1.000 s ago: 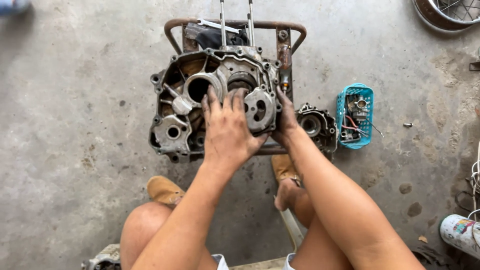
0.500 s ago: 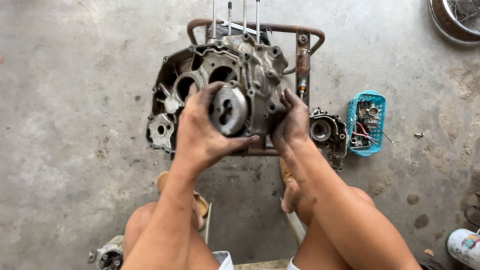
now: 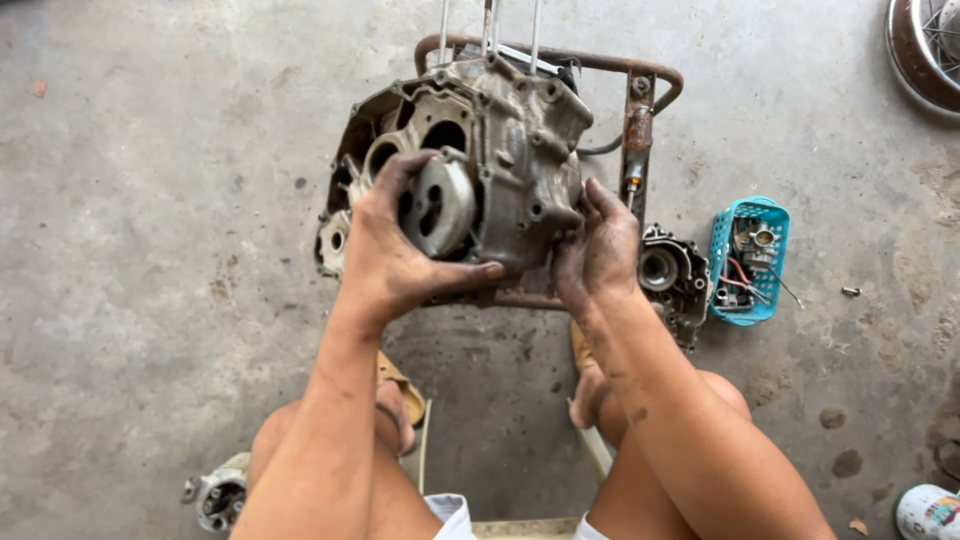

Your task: Disassembling a motorcycle engine block using hand tools

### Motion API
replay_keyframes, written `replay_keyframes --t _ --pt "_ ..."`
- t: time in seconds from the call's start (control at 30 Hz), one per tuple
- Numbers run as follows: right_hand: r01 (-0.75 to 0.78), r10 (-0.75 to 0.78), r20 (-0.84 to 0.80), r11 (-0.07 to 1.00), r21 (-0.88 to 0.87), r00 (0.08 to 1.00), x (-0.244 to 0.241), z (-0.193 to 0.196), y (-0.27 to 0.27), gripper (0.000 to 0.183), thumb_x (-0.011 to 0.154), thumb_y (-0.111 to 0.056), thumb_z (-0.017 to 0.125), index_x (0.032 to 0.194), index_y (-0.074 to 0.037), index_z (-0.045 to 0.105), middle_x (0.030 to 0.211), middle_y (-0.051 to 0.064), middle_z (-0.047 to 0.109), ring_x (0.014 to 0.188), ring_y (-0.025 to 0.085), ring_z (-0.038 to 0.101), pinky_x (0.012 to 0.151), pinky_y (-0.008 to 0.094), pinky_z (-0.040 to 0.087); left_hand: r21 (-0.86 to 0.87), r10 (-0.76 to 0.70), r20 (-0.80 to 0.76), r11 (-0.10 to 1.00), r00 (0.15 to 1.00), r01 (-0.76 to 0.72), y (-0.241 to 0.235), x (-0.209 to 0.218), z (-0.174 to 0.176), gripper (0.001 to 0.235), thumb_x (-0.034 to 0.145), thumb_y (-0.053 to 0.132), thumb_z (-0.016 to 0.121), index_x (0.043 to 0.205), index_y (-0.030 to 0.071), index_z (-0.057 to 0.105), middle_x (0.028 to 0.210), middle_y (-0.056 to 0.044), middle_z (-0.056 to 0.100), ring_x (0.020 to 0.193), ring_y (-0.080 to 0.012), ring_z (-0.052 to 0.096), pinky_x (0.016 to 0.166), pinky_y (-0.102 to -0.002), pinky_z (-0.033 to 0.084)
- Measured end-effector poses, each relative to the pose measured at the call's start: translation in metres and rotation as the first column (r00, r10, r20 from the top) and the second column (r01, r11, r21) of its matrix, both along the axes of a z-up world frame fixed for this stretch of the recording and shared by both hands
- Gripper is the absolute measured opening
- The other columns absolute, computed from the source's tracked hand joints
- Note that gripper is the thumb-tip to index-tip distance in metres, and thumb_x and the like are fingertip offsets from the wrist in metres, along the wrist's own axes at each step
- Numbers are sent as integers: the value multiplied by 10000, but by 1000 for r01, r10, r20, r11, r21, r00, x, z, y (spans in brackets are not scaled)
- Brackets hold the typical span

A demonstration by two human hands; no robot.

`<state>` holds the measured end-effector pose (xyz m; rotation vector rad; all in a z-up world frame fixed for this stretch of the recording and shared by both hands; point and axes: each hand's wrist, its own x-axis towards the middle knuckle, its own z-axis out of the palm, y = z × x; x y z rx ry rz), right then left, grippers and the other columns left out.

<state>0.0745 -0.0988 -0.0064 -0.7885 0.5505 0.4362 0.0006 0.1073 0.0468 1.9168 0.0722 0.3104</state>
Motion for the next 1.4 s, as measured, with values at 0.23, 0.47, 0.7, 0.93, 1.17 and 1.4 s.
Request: replay_keyframes --t 0.23,0.47,0.7,0.93,1.17,1.4 --pt "13 -46 -191 985 -169 980 25 -100 -61 411 1022 -340 459 1072 -20 712 1014 106 746 859 226 675 825 340 533 406 -52 -56 911 997 70 -80 18 -25 1082 417 471 1034 1312 38 609 1120 -141 728 1173 -395 626 1216 -698 198" --pt "8 -74 -135 901 -434 988 32 -85 -69 432 976 -403 525 1096 -46 736 1072 117 745 957 228 677 890 359 522 549 -97 -185 815 978 185 -134 37 -53 1083 536 514 995 1381 -22 581 1165 -257 687 1347 -666 394 1106 -828 242" --pt "-28 -51 -81 657 -754 995 29 -70 -61 494 906 -498 625 1132 -84 772 1160 133 744 1103 230 681 986 387 506 482 -126 -154 857 980 185 -106 27 -27 1046 583 629 899 1424 148 507 1302 -169 626 1344 -607 436 1127 -693 331" --pt "28 -50 -40 898 -440 998 36 -89 -72 445 1041 -359 429 1166 -27 697 1063 76 720 880 158 633 819 281 519 367 171 313 886 934 -285 -21 10 43 528 1096 416 479 1363 -39 498 1353 -248 604 1303 -418 591 1158 -569 484" --pt "-6 -27 -60 870 -493 998 35 -82 -74 457 1044 -381 409 1186 -41 680 1084 63 711 891 146 631 814 280 532 568 313 250 719 916 -401 -26 12 -16 609 1112 461 462 1602 120 344 1707 -95 326 1652 -303 217 1425 -486 188" --pt "111 51 202 693 -712 978 48 -59 -87 480 1014 -408 381 1233 -111 689 1156 15 702 1023 133 616 952 278 485 729 211 -268 682 940 55 -39 26 -49 846 1047 674 205 1664 103 117 1710 -198 -12 1573 -395 -69 1264 -615 -54"
